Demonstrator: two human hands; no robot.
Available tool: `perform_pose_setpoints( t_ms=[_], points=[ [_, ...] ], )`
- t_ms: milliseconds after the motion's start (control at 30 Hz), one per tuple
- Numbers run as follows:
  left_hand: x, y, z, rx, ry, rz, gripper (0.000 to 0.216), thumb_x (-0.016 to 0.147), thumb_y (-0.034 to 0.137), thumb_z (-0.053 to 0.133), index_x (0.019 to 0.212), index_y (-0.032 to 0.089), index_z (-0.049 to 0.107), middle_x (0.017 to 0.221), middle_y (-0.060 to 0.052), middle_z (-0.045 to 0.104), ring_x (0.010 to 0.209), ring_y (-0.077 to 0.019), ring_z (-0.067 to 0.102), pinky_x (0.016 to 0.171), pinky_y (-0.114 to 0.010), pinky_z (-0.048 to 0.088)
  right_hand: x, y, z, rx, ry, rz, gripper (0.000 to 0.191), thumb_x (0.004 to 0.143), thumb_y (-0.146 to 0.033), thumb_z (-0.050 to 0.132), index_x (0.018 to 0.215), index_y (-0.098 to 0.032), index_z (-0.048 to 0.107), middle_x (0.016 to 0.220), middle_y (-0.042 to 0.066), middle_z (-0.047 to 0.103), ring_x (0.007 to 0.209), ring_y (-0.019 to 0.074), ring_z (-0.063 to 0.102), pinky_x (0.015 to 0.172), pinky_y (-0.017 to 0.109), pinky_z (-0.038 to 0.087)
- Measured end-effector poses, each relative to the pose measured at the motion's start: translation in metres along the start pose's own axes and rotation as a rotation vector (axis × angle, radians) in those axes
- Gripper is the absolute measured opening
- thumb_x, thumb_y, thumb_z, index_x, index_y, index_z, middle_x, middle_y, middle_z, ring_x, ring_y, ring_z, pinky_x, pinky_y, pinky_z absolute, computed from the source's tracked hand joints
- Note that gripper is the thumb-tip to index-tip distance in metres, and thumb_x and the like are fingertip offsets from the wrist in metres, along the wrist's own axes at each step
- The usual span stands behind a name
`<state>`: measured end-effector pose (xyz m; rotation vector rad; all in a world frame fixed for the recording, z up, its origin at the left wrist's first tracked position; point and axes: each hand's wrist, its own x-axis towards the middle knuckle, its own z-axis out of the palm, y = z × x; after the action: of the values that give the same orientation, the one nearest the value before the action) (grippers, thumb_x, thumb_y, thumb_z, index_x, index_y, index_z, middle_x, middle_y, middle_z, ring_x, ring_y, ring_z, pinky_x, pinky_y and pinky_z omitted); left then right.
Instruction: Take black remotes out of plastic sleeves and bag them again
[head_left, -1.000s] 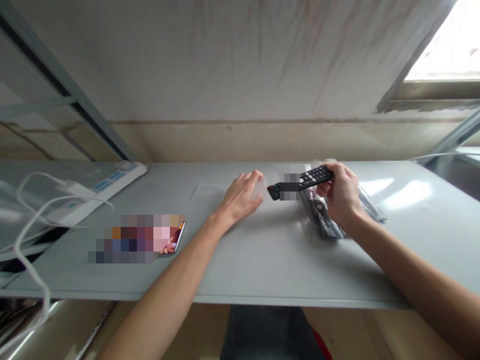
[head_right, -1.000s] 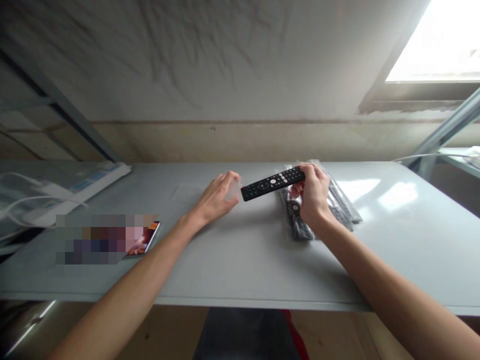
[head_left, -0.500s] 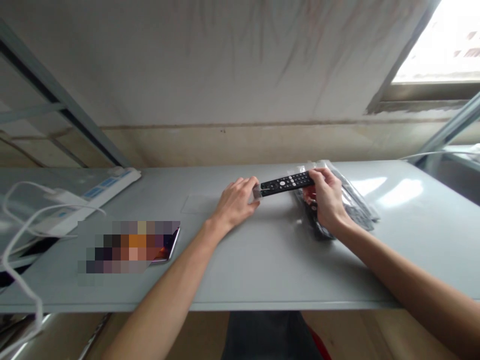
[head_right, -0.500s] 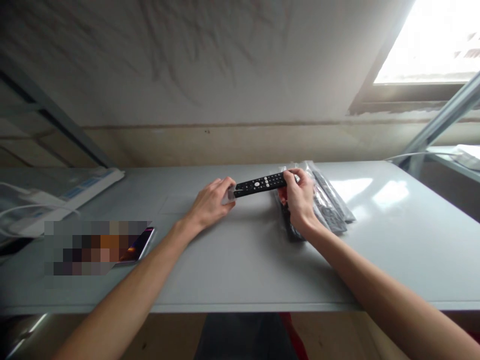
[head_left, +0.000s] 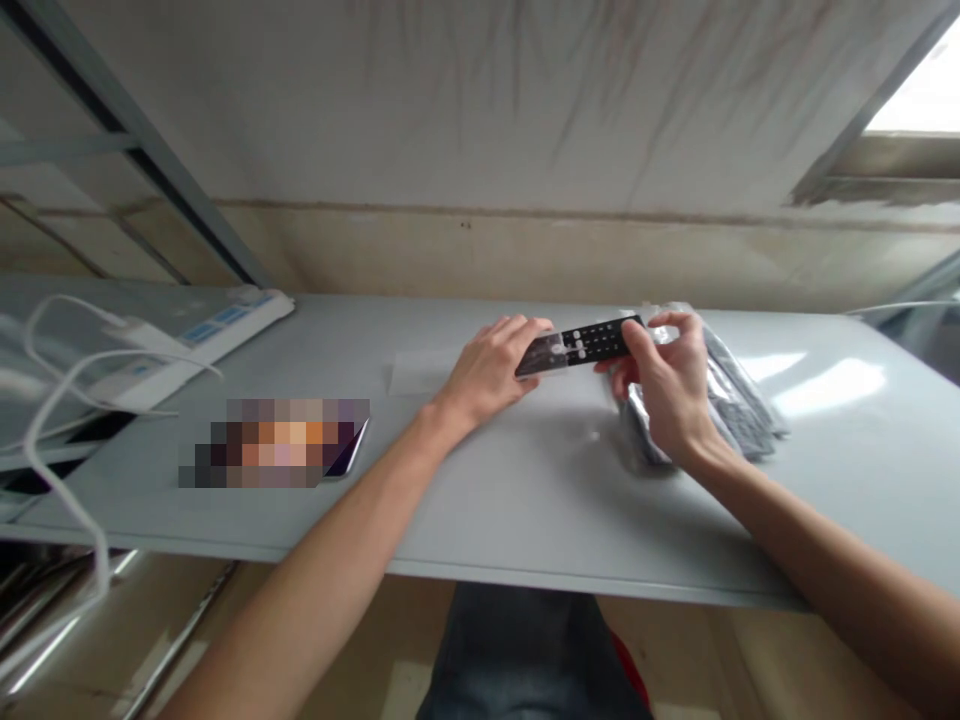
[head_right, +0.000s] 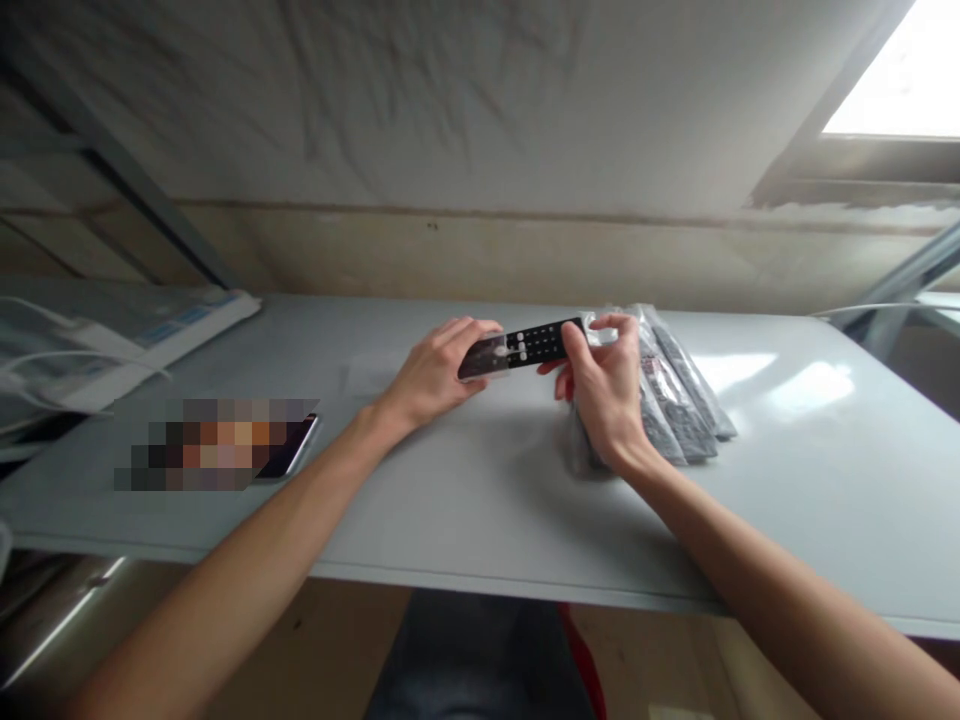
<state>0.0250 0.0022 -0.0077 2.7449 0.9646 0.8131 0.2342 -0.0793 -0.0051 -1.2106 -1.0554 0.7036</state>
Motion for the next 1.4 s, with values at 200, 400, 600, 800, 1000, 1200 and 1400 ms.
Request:
perform_pose_setpoints(
  t_ms=[200, 400, 600, 800, 1000, 1200, 1400],
  points=[
    [-0.002, 0.001, 0.001, 0.050, -0.062, -0.180, 0.030, 0.089, 0.012, 0.067, 0.116, 0.026, 0.064, 0.111, -0.004, 0.078, 0.100, -0.0267, 0.074, 0.081, -0.033, 0.054, 0.009, -0.001, -0.004, 0.007, -0.015, -0.023, 0.045, 0.092, -0.061, 0.073, 0.102, -0.031, 0.040, 0.068, -0.004, 0.070, 0.044, 0.0137, 0.056, 0.041, 0.025, 0.037],
    [-0.005, 0.010, -0.002, 0.079, -0.050, -0.131, 0.010, 0.098, 0.028, 0.067, 0.107, 0.026, 0.064, 0.098, -0.003, 0.078, 0.087, -0.0242, 0.075, 0.072, -0.030, 0.048, -0.017, 0.004, 0.016, -0.068, -0.489, 0.056, 0.041, 0.098, -0.065, 0.065, 0.106, -0.025, 0.059, 0.074, -0.001, 0.071, 0.053, 0.0125, 0.060, 0.046, 0.024, 0.044],
    [-0.005, 0.012, -0.007, -0.013, -0.047, -0.034, 0.021, 0.101, 0.037, 0.067, 0.118, 0.026, 0.063, 0.114, -0.005, 0.078, 0.102, -0.0236, 0.075, 0.081, -0.031, 0.052, -0.026, 0.003, 0.014, -0.135, -0.608, 0.031, 0.035, 0.103, -0.055, 0.063, 0.110, -0.022, 0.072, 0.070, 0.000, 0.069, 0.055, 0.0123, 0.058, 0.051, 0.026, 0.046],
    [-0.005, 0.014, -0.002, -0.026, -0.103, -0.059, 0.054, 0.099, 0.024, 0.063, 0.150, 0.027, 0.048, 0.131, -0.007, 0.075, 0.113, -0.0257, 0.073, 0.095, -0.036, 0.055, -0.006, -0.015, 0.000, -0.038, -0.095, -0.106, 0.024, 0.098, -0.045, 0.071, 0.088, -0.024, 0.074, 0.070, 0.001, 0.064, 0.057, 0.0146, 0.059, 0.050, 0.028, 0.045],
    [-0.008, 0.020, -0.006, -0.044, -0.238, -0.089, 0.068, 0.105, 0.038, 0.057, 0.166, 0.025, 0.029, 0.128, -0.010, 0.075, 0.108, -0.0294, 0.075, 0.090, -0.039, 0.057, 0.016, -0.002, -0.014, 0.338, 0.060, 0.318, 0.013, 0.078, -0.031, 0.077, 0.082, -0.026, 0.067, 0.092, 0.003, 0.068, 0.083, 0.0199, 0.073, 0.056, 0.027, 0.056],
    [-0.009, 0.025, -0.006, -0.126, -0.271, -0.106, 0.060, 0.111, 0.057, 0.040, 0.164, 0.029, 0.032, 0.134, -0.008, 0.074, 0.115, -0.0291, 0.074, 0.100, -0.040, 0.055, 0.004, 0.003, -0.002, 0.246, 0.023, 0.229, 0.045, 0.084, -0.032, 0.077, 0.125, -0.036, 0.059, 0.110, 0.003, 0.074, 0.097, 0.0273, 0.077, 0.075, 0.043, 0.066],
    [-0.009, 0.022, -0.001, -0.227, -0.269, 0.061, 0.050, 0.113, 0.053, 0.041, 0.153, 0.026, 0.055, 0.143, -0.012, 0.065, 0.133, -0.0271, 0.064, 0.116, -0.041, 0.049, 0.000, 0.011, -0.005, -0.079, -0.142, 0.029, 0.051, 0.088, -0.041, 0.077, 0.136, -0.034, 0.061, 0.127, 0.007, 0.069, 0.116, 0.0253, 0.069, 0.090, 0.040, 0.062]
  ],
)
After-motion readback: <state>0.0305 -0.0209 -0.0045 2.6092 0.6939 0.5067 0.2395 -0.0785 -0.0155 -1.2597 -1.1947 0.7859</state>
